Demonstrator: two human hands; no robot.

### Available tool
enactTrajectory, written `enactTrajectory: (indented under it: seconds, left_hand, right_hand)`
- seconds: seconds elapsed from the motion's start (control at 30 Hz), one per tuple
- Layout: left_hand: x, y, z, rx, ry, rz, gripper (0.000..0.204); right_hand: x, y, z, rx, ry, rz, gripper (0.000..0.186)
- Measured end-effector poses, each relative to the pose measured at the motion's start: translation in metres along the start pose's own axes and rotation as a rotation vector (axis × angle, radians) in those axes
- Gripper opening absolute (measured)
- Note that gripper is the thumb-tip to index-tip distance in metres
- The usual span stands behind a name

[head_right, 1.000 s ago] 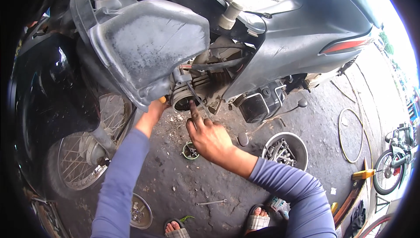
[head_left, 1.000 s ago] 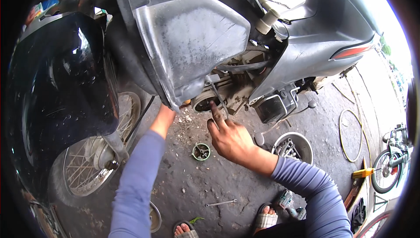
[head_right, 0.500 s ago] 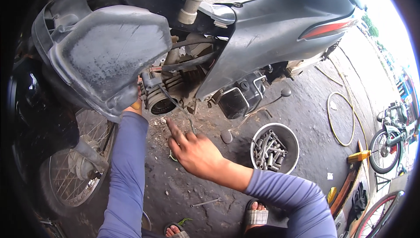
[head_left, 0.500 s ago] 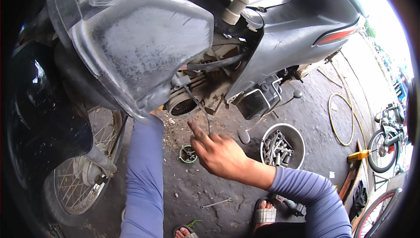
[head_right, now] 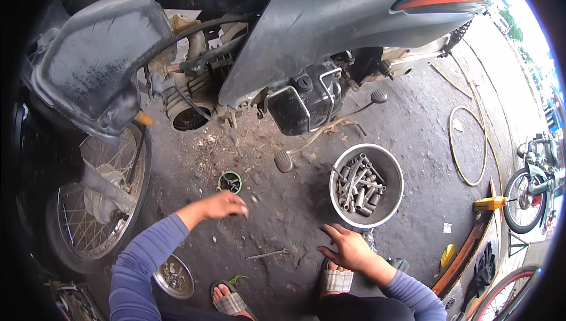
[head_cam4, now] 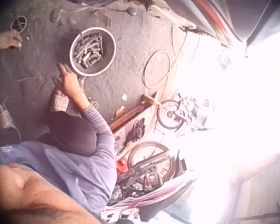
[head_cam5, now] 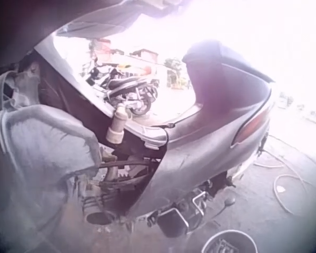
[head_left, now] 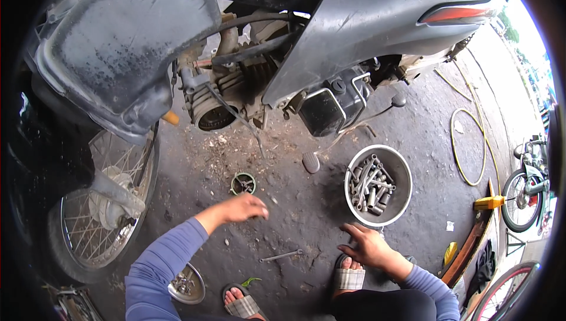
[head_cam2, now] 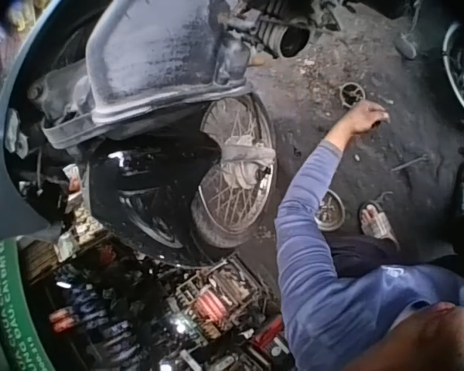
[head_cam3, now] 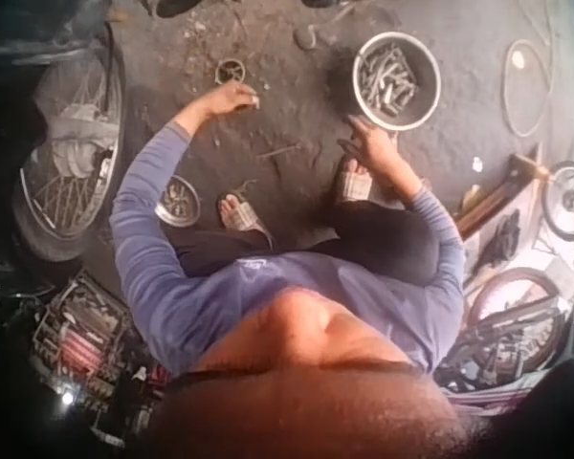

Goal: Disassembling and repairing components of a motorcycle engine using various hand tools.

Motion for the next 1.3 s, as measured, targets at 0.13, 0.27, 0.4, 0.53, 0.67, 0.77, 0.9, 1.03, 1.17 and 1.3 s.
enactTrajectory:
  seconds: [0.13,0.27,0.4,0.53,0.67,0.77,0.9,1.03,1.17,1.3]
  left_hand:
    - [0.065,-0.092,0.016,-0.386,0.045,-0.065,0.028]
    - [0.081,-0.070,0.015,-0.185,-0.009,0.067,0.035]
    - [0.039,-0.014,0.038,0.397,0.055,-0.252,0.029]
    - [-0.029,0.002,0.094,0.447,0.101,-0.305,0.022]
    - [-0.074,-0.004,0.140,0.430,0.228,-0.539,0.020]
    - [-0.146,-0.006,0.199,0.558,0.357,-0.438,0.021]
    - [-0.256,-0.020,0.295,1.145,0.446,-0.150,0.015]
    - [-0.392,-0.109,0.395,1.924,0.404,0.461,0.009]
    - [-0.411,-0.161,0.397,2.030,0.356,0.566,0.007]
    - [-0.338,-0.132,0.352,1.752,0.378,0.587,0.005]
  right_hand:
    - [-0.037,-0.008,-0.054,0.093,0.376,-0.429,0.047]
    - [-0.014,-0.017,-0.056,0.169,0.269,-0.512,0.012]
    - [0.063,-0.022,-0.003,0.404,-0.420,-1.057,0.012]
    - [0.087,-0.034,0.048,0.565,-0.568,-1.352,0.015]
    - [0.064,-0.036,0.051,-0.060,-0.516,-0.657,0.023]
    - [0.006,-0.057,-0.003,-0.556,-0.309,-0.518,0.034]
    - [-0.085,-0.135,-0.070,-0.850,0.082,-0.264,0.042]
    - [-0.207,-0.274,-0.137,-0.844,0.182,-0.464,0.051]
    - [-0.235,-0.341,-0.159,-0.673,-0.024,-0.788,0.046]
    - [-0.190,-0.272,-0.126,-0.769,0.574,-0.426,0.037]
Point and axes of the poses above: each hand's wrist, its own z-axis away from the middle knuckle, its own y-axis out of the back of the hand, x = y × z, the point moved 6 cm from there along -z, towards the middle knuckle, and after that the axes turned 12 degrees about y, right-handed, at the moved point
